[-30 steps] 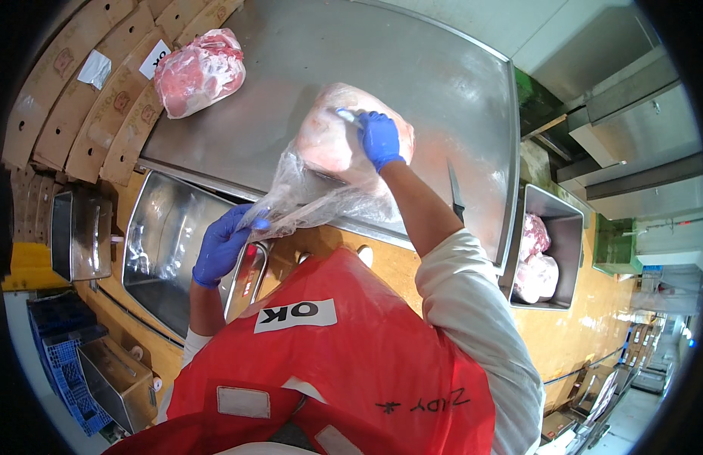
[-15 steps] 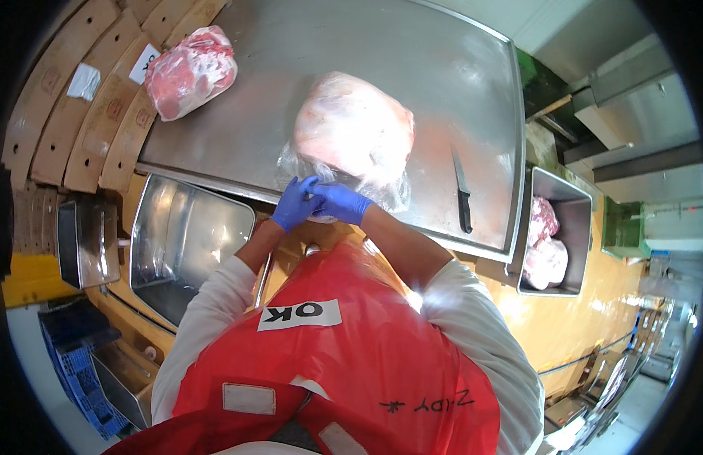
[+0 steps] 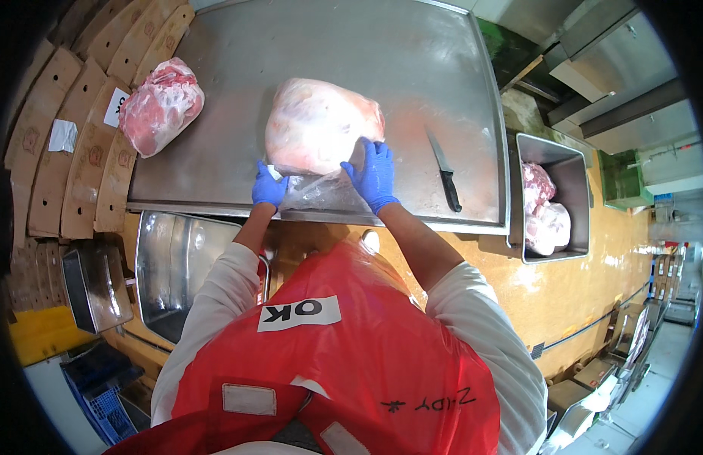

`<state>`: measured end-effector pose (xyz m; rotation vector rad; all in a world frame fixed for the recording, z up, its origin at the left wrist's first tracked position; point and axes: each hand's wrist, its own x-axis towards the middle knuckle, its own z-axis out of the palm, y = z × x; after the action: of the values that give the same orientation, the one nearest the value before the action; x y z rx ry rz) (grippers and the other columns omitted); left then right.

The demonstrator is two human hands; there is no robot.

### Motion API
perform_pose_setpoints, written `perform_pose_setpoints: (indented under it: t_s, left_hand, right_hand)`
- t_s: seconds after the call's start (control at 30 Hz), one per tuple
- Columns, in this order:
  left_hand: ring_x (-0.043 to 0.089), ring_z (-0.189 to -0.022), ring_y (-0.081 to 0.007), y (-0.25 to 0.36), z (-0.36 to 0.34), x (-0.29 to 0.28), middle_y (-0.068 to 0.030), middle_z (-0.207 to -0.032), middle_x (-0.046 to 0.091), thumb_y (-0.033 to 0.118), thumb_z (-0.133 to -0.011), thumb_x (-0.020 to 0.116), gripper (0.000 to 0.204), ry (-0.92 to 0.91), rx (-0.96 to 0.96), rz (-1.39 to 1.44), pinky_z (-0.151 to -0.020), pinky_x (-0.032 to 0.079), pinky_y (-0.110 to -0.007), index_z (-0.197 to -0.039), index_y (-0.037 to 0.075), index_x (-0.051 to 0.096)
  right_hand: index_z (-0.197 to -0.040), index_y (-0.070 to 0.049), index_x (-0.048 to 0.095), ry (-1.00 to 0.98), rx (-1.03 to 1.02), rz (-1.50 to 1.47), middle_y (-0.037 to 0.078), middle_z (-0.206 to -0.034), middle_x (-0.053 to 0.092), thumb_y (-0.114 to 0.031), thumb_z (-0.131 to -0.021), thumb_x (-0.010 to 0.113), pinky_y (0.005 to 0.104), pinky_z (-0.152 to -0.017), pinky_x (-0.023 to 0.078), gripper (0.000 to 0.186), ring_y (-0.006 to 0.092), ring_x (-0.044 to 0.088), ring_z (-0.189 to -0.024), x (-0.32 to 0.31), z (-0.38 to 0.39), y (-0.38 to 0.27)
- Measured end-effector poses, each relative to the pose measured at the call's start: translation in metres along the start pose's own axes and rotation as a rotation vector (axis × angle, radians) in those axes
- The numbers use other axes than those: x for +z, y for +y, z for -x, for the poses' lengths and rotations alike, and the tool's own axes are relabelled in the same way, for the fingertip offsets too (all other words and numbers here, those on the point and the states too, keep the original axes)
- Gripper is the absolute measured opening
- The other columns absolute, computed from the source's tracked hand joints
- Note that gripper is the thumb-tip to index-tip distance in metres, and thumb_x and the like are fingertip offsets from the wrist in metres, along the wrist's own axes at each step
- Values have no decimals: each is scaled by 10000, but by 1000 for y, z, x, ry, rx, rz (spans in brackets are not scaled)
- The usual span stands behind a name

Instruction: The person removes plastic wrap from large cuts of meat on a stainless steel table, then uses a knife to trim fat and connective tissue. Trimmed pieces are placed into a metal bin, and the trimmed meat is returned to the bin. The process is repeated for multiple cuts.

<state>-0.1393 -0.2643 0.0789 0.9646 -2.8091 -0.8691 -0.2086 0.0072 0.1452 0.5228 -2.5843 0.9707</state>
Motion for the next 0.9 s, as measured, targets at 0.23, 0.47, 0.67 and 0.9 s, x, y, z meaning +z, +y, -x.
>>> perform_pose_setpoints:
  t_s: [0.23,0.47,0.67,0.9]
  left_hand:
    - [628,-1128,-431,-1,-8,44,-277,-1208,645,347,-784,777,695,-81,-140,152,-954,512,-451,-1305,-32,516]
    - [604,-676,-179,-38,-8,39,-88,-836,672,193,-824,692,294,-430,-444,756,-602,498,-397,-984,-53,692]
    - [658,-622,-229,-52,8,20,-83,-803,681,227,-942,650,201,-688,-417,1018,-535,541,-372,-1017,42,678]
    - [619,-662,-240,-93,-23,55,-73,-777,630,284,-963,582,180,-833,-368,1288,-592,510,-405,-957,110,626]
  right_hand:
    - [-1186,-65,564,-886,187,-116,266,-1258,556,-295,-816,729,529,-873,491,466,452,540,-1151,8,91,84]
    - [-1244,42,539,-215,391,7,256,-1275,584,-295,-751,770,459,-935,504,640,374,575,-1161,41,57,99]
    - [-968,9,721,-482,624,-414,197,-926,735,-153,-852,599,393,-764,554,234,262,715,-864,91,37,97]
    - [-982,-83,743,-601,-70,138,233,-988,711,-221,-853,588,463,-783,567,244,384,713,-860,71,45,143]
